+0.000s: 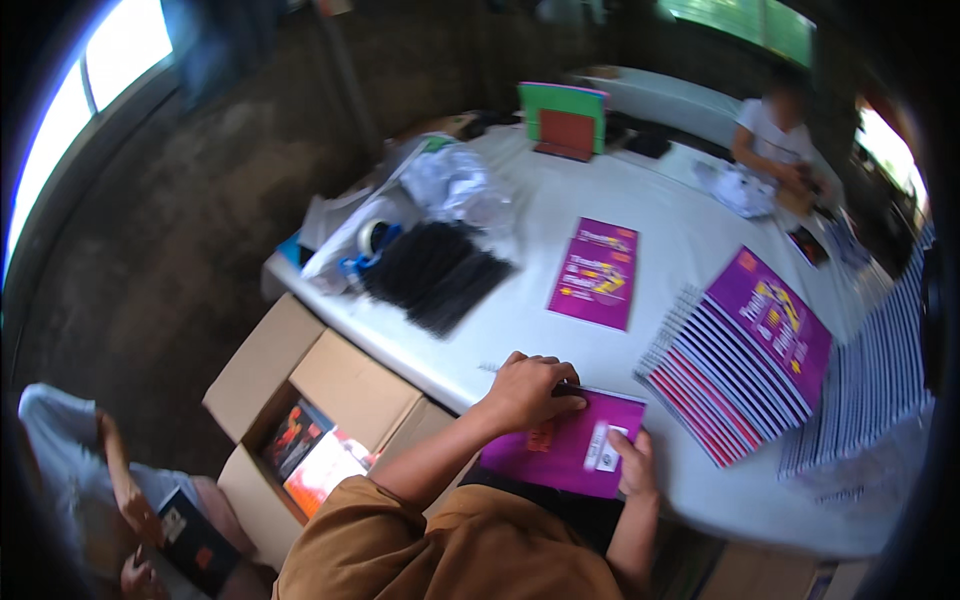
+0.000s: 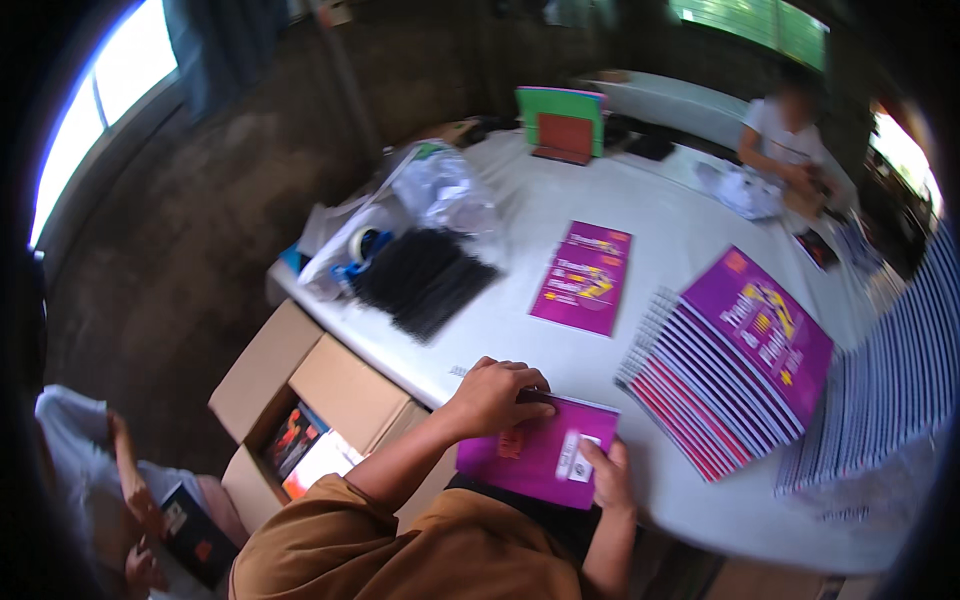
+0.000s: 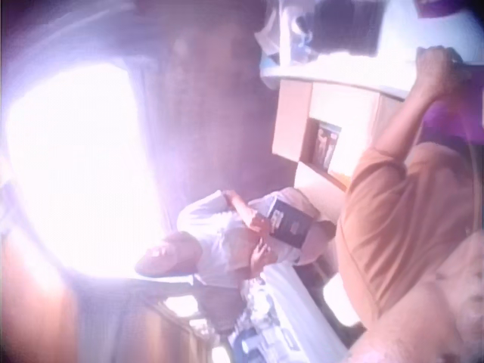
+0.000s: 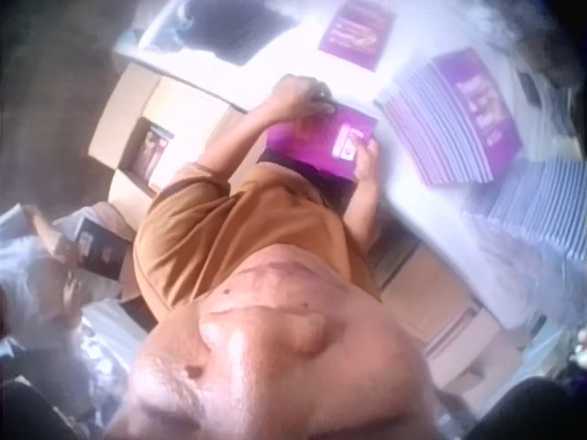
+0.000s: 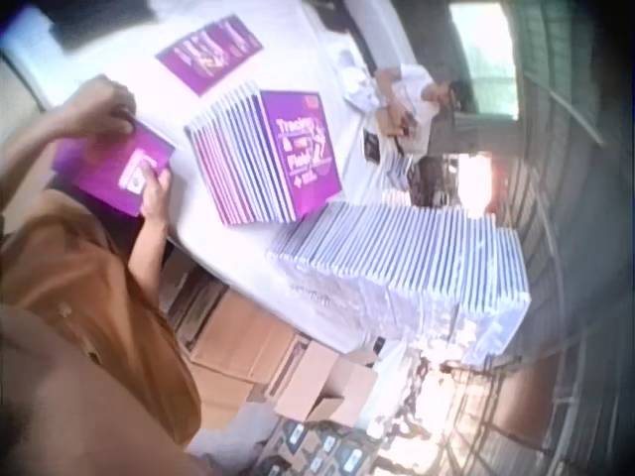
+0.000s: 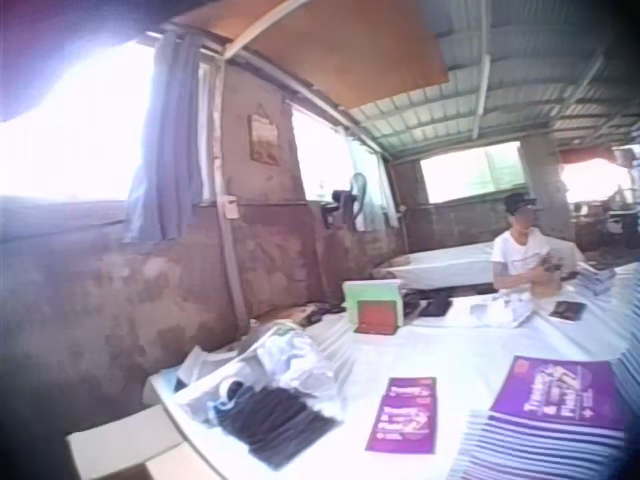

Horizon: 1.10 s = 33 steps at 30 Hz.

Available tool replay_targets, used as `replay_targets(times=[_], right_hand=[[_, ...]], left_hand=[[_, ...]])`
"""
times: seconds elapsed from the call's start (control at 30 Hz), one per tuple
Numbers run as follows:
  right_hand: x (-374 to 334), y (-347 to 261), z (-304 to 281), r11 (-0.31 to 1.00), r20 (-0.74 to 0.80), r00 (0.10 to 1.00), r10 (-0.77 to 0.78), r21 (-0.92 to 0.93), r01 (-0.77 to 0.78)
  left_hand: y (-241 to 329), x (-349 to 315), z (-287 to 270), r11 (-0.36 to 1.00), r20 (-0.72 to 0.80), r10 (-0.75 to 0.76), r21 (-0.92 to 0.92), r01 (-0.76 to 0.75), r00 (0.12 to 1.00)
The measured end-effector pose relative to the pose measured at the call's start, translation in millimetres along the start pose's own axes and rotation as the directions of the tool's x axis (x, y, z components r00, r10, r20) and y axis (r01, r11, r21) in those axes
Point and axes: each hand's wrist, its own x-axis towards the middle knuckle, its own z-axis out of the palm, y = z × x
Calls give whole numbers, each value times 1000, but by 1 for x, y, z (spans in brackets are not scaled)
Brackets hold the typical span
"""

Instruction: The person assembles spiral-bound booklets by hand, inserting metal coils through pre-punched holes in the pages and covers, then stacking them on a table and placing them into cardboard boxes.

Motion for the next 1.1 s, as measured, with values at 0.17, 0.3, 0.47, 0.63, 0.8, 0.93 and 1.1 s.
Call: replay_targets(times=[0.17, 0.3, 0.47, 0.63, 0.8, 0.93, 1.1], right_hand=[[-4, 0, -6, 994, 108, 988, -106, 29, 103], [-13, -9, 1, 956, 23, 959, -282, 94, 279], [-33, -43, 35, 811, -99, 848, -521, 251, 528], [-42, -45, 68, 656, -157, 640, -752, -88, 749], [-38, -150, 64, 83, -67, 49, -997, -763, 641], [-23, -191, -11, 185, -174, 104, -979, -976, 115], [1, -185, -24, 366, -308, 207, -929, -851, 376]], left_hand=[[-41, -48, -17, 968, -133, -164, -213, 133, 978], [-48, -80, -6, 641, -181, -350, -762, 94, 919], [-25, -95, 29, 99, 53, -6, -994, 53, 999], [28, -78, 14, 109, 58, -144, -991, 75, 988], [82, -13, -41, 76, -632, -339, -757, -649, 697], [99, 56, -68, 414, -868, 125, -394, -820, 480], [159, 141, -49, 592, -735, 596, 131, -795, 323]])
